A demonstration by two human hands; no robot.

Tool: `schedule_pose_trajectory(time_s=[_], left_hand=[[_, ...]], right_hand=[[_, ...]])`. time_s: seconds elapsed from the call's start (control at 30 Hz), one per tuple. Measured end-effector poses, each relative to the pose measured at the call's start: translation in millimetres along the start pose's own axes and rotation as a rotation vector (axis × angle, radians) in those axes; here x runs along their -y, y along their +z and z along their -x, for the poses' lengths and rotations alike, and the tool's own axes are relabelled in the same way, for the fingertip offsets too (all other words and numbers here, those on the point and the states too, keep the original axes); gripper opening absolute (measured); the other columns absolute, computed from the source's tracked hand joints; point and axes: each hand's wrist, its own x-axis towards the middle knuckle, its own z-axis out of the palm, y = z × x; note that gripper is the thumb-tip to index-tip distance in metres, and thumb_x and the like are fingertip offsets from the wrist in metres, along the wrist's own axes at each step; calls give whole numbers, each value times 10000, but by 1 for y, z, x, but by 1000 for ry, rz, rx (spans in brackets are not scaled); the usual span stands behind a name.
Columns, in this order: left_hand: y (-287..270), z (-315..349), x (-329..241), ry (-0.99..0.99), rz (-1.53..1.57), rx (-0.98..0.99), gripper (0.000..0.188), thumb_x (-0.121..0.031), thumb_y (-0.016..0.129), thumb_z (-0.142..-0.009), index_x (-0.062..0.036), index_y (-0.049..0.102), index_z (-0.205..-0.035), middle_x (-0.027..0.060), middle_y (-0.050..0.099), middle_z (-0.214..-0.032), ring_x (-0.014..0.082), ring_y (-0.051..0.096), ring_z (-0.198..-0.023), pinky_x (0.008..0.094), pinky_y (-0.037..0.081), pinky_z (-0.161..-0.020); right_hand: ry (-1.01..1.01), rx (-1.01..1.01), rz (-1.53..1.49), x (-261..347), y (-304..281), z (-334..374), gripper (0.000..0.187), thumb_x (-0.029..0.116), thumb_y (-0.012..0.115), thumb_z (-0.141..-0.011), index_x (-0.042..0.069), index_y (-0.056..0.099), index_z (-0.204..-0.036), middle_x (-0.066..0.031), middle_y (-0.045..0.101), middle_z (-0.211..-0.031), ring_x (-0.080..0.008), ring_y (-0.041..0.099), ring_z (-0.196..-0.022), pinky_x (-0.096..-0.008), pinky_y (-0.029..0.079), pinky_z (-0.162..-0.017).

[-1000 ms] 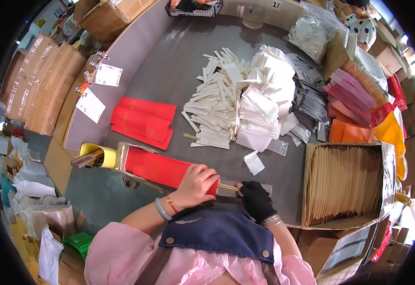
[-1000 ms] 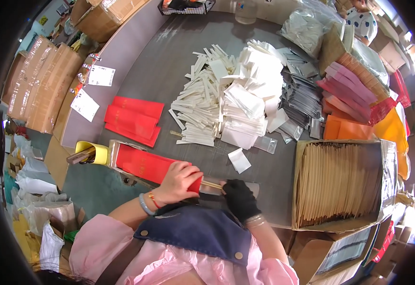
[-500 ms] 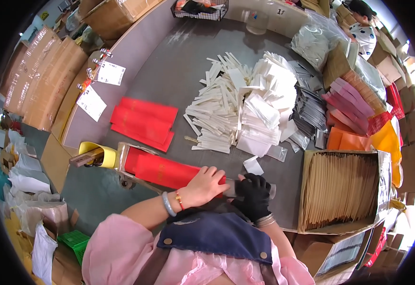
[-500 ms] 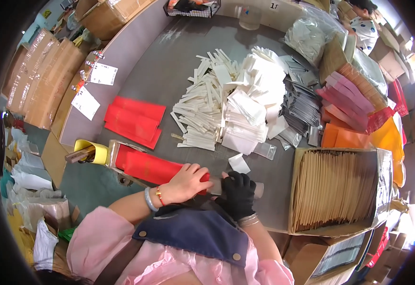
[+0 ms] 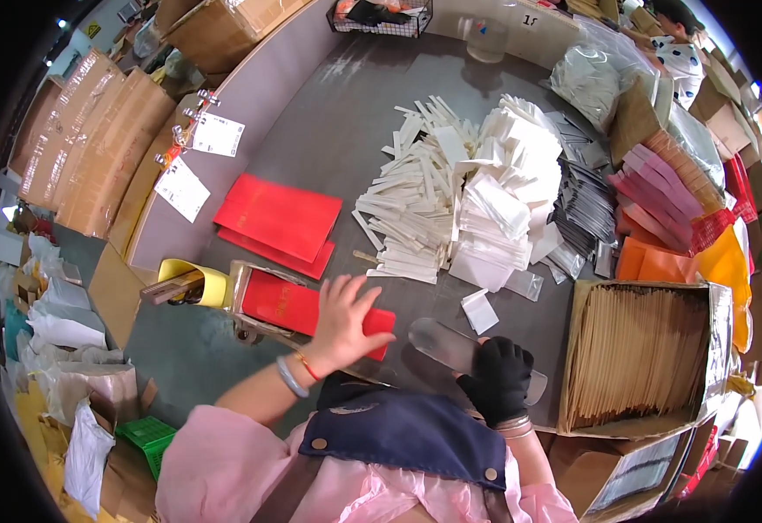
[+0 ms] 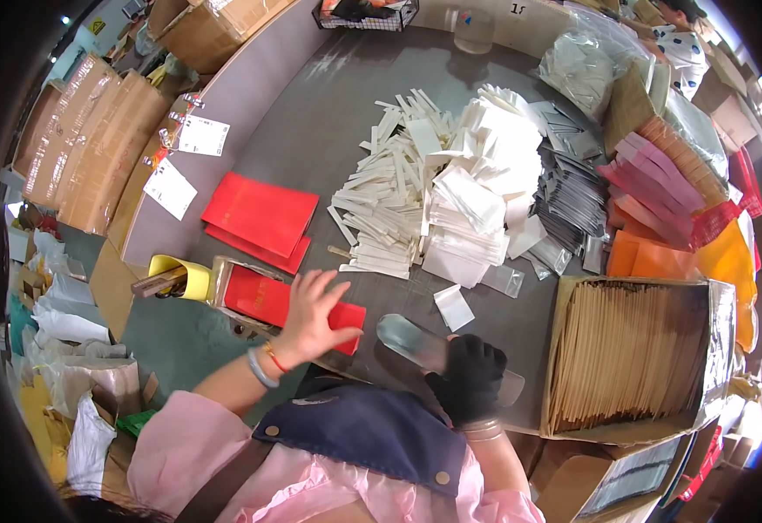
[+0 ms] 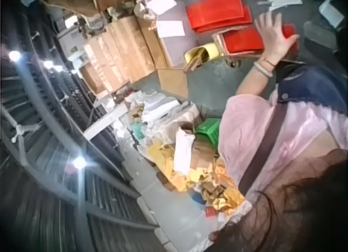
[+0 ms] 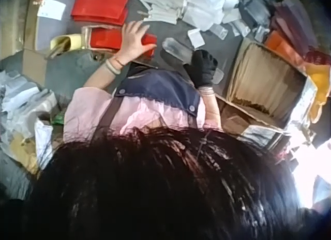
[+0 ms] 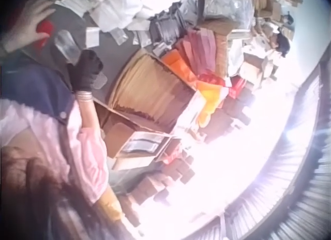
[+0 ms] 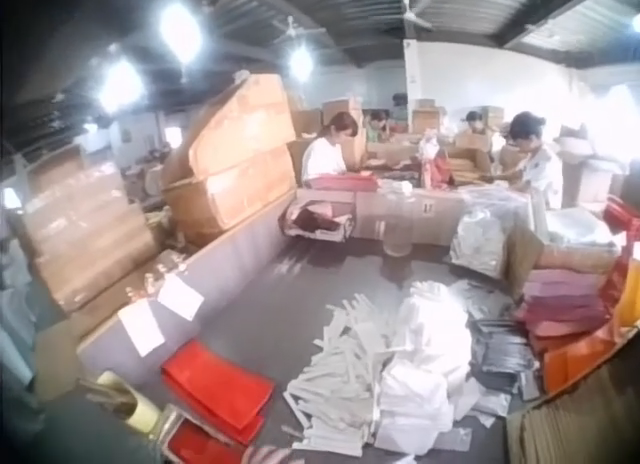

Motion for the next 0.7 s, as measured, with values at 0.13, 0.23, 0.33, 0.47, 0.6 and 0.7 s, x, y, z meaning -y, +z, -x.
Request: schedule_pose_trajectory(time_s=[0.13,0.23,0.33,0.47,0.6,0.7], left_hand=[[31,16,2,-200,45,-38,866,-459,869,-606,-3,560,-1274,213,435,-1389,417,339,-1318,597,239,-1088],[31,19,6,-209,127,-64,890,-470,868,-606,22,552,-1277,225,428,-1400,424,329,-1326,591,230,-1092],[29,17,7,-221,140,-36,910,-471,871,-602,40,545,-1281,234,428,-1409,430,321,-1337,588,222,-1099],[24,12,-1,-217,111,60,900,-459,866,-623,30,533,-1302,241,416,-1437,439,305,-1363,590,201,-1112],[12,-5,7,-143,138,127,720,-360,847,-683,-3,587,-1251,218,492,-1374,415,405,-1304,549,286,-1090],[17,-47,18,125,139,-131,259,-133,787,-714,-64,700,-948,91,648,-996,305,585,-995,416,480,-850]], right_hand=[[-10,30,-13,4,2,-4,581,366,824,-583,124,586,-1055,-68,584,-994,-293,560,-956,-443,375,-840],[-50,59,-11,5,0,-7,586,372,824,-582,124,586,-1055,-68,581,-993,-291,559,-960,-442,376,-842],[-91,127,-6,7,7,-10,561,402,789,-626,105,585,-1055,-98,580,-991,-306,566,-934,-460,387,-840],[-203,131,-164,26,58,-26,600,427,785,-656,71,578,-1092,-129,571,-1051,-324,539,-1003,-465,387,-849],[-194,-5,-247,27,59,-37,594,381,804,-663,91,602,-1141,-118,605,-1054,-312,569,-1002,-444,421,-850],[-73,-207,-176,-10,46,-42,480,224,776,-705,104,629,-1145,-119,619,-1011,-318,586,-957,-428,457,-812]])
